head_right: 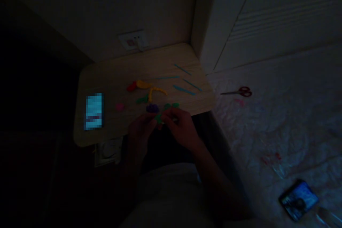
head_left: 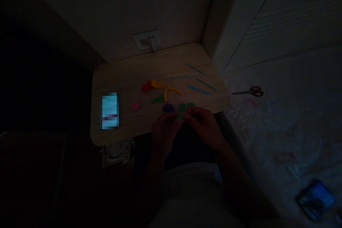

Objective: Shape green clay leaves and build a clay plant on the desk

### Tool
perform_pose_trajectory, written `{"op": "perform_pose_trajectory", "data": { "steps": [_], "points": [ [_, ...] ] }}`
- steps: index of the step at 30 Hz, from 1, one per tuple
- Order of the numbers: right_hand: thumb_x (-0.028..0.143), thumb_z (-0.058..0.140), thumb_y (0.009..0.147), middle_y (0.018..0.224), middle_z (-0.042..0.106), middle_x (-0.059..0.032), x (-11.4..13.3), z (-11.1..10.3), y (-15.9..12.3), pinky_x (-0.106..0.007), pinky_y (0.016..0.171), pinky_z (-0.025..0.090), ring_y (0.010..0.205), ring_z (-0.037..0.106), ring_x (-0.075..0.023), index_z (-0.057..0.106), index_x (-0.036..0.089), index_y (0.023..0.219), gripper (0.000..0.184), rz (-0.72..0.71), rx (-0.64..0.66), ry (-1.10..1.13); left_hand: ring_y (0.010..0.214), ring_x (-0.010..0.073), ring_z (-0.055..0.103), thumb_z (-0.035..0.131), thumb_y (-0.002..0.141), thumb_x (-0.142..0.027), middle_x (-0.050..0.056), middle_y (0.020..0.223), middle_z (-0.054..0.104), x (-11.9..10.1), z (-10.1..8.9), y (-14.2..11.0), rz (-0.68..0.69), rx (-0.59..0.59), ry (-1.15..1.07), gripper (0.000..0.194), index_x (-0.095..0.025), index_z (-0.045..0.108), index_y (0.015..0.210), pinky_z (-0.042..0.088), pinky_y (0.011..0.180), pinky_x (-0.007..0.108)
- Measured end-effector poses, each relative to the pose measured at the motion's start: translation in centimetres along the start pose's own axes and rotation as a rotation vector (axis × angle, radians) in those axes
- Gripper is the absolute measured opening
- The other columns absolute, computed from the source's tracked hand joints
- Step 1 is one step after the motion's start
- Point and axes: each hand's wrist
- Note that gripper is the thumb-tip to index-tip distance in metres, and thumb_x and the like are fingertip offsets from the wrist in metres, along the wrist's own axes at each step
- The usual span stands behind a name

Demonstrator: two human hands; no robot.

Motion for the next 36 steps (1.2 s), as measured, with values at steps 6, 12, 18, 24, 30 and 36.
{"op": "perform_pose_trajectory", "data": {
  "steps": [6, 12, 18, 24, 30, 36],
  "points": [
    [0.036, 0.074, 0.085, 0.077, 0.069, -0.0004, 0.06, 0.12, -0.08, -0.029, 0.067, 0.046, 0.074, 0.06, -0.0168, 0.073, 0.021, 0.082, 0.015, -0.019, -0.015, -0.008, 0.06, 0.0138, 0.068, 0.087, 0.064, -0.028, 0.001, 0.064, 0.074, -0.4, 0.18, -0.28, -0.047, -0.053, 0.111, 0.016, -0.018, 0.077, 0.07, 0.056, 0.061, 0.023],
    [0.036, 0.074, 0.085, 0.076, 0.07, -0.0002, 0.22, 0.04, -0.06, -0.029, 0.065, 0.045, 0.071, 0.06, -0.0163, 0.076, 0.022, 0.086, 0.014, -0.014, 0.019, 0.013, 0.056, 0.0127, 0.065, 0.087, 0.065, -0.028, 0.0, 0.059, 0.072, -0.71, -0.2, -0.25, -0.086, -0.028, 0.125, 0.014, -0.018, 0.076, 0.065, 0.052, 0.057, 0.022],
    [0.039, 0.078, 0.082, 0.071, 0.068, -0.0002, 0.36, -0.15, -0.14, -0.028, 0.066, 0.045, 0.07, 0.058, -0.016, 0.073, 0.02, 0.076, 0.02, 0.023, 0.056, -0.001, 0.053, 0.0115, 0.063, 0.087, 0.065, -0.025, 0.0, 0.056, 0.071, -0.6, -0.3, -0.15, -0.107, 0.003, 0.115, 0.013, -0.018, 0.076, 0.063, 0.05, 0.056, 0.021],
    [0.039, 0.07, 0.09, 0.07, 0.064, 0.0004, 0.56, -0.12, -0.25, -0.026, 0.056, 0.039, 0.063, 0.051, -0.0133, 0.069, 0.02, 0.075, 0.024, 0.028, 0.096, -0.007, 0.054, 0.0127, 0.065, 0.088, 0.067, -0.026, 0.001, 0.057, 0.072, -0.28, -0.28, -0.19, -0.102, -0.009, 0.101, 0.015, -0.017, 0.075, 0.063, 0.053, 0.057, 0.023],
    [0.043, 0.073, 0.089, 0.062, 0.06, 0.0028, 0.83, -0.15, -0.2, -0.026, 0.054, 0.039, 0.056, 0.048, -0.0117, 0.07, 0.02, 0.074, 0.028, 0.069, 0.062, 0.041, 0.064, 0.0168, 0.072, 0.092, 0.068, -0.037, 0.005, 0.076, 0.08, -0.16, -0.68, -0.06, -0.095, 0.046, 0.01, 0.03, -0.017, 0.081, 0.087, 0.06, 0.064, 0.028],
    [0.049, 0.085, 0.079, 0.061, 0.06, 0.0037, 0.77, -0.19, -0.28, -0.023, 0.048, 0.04, 0.053, 0.05, -0.0102, 0.069, 0.02, 0.073, 0.034, 0.144, 0.083, 0.114, 0.073, 0.0183, 0.075, 0.091, 0.073, -0.04, 0.005, 0.083, 0.08, -0.32, -0.55, 0.16, -0.002, 0.021, 0.018, 0.027, -0.019, 0.079, 0.086, 0.062, 0.069, 0.028]
  ]
}}
Point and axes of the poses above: each hand's wrist, its own y-axis towards the middle knuckle, its own z-axis out of the palm, x = y × z
